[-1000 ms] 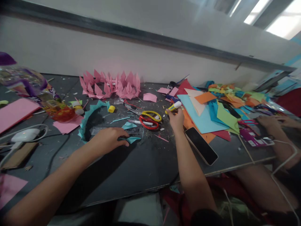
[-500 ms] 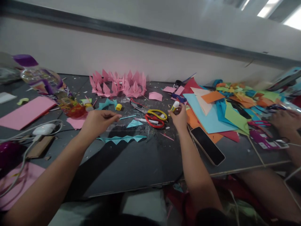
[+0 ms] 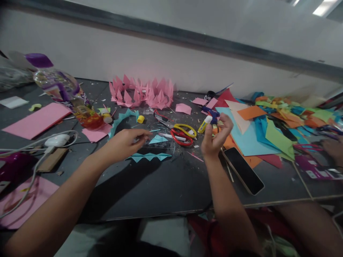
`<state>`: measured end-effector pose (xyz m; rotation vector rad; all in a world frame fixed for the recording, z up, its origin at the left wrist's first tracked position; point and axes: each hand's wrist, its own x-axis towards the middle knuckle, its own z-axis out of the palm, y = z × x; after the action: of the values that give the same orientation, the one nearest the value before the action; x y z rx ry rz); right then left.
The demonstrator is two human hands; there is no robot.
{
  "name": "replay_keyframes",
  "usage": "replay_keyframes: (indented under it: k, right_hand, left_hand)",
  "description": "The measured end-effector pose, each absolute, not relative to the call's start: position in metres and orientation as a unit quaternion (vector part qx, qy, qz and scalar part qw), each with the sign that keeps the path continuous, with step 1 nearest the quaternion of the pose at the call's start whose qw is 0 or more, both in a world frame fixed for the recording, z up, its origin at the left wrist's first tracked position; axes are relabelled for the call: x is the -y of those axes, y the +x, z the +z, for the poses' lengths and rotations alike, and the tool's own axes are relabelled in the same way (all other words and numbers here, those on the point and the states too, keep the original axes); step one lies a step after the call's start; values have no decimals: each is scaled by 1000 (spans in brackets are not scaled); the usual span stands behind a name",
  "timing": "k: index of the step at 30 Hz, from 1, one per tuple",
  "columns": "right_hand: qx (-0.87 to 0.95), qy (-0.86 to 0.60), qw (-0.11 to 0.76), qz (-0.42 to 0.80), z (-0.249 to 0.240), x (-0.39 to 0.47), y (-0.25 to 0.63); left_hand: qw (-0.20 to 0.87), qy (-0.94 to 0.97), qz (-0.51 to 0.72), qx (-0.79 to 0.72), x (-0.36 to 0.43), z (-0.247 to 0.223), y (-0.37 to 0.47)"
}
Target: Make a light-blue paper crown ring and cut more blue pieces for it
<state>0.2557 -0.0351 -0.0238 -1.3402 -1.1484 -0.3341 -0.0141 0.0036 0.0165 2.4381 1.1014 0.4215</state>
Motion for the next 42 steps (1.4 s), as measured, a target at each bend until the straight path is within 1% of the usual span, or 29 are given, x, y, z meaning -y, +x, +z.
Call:
replay_keyframes:
  k: [2,5,6,8,11,16,19,26,30,34,37,42]
  right_hand:
    - [589,-577,564,-36,-23,39,241]
    - [730,-530,394,176,-23,45,222]
    - [759,-508,339,224,-24,46,216]
    - [797,-476,254,272,-25,48,205]
    - [826,-454,196,272,-27,50,195]
    - [833,-458,192,244,-30,48,193]
    - [826,-466,214,236,-32,47,193]
    - [801,-483,257,243,-33,48,191]
    - [786,-496,273,250,-32,47,193]
    - [776,-510,278,244,-32,47,194]
    - [761,-524,270,270,-29,47,197]
    - [728,-530,249,357,-23,46,210]
  left_hand:
    - [235,886,100,-387,-2,16,-14]
    - [254,897,17,-360,0,12,-16]
    - [252,901,0,-353,0,10,-17]
    - [241,907,-27,-344,0,7,-20]
    - [229,912,-58,-337,-3,5,-24]
    - [205,912,-66,-349,-5,9,-23]
    - [189,919,-35,-343,-4,9,-20]
    - [200,925,27,-322,-2,10,-13]
    - [218,917,19,-333,0,14,-13]
    - [208,915,3,-346,1,14,-14]
    - [207,917,7,-342,0,14,-14]
    - [191,919,1,-344,-5,12,-16]
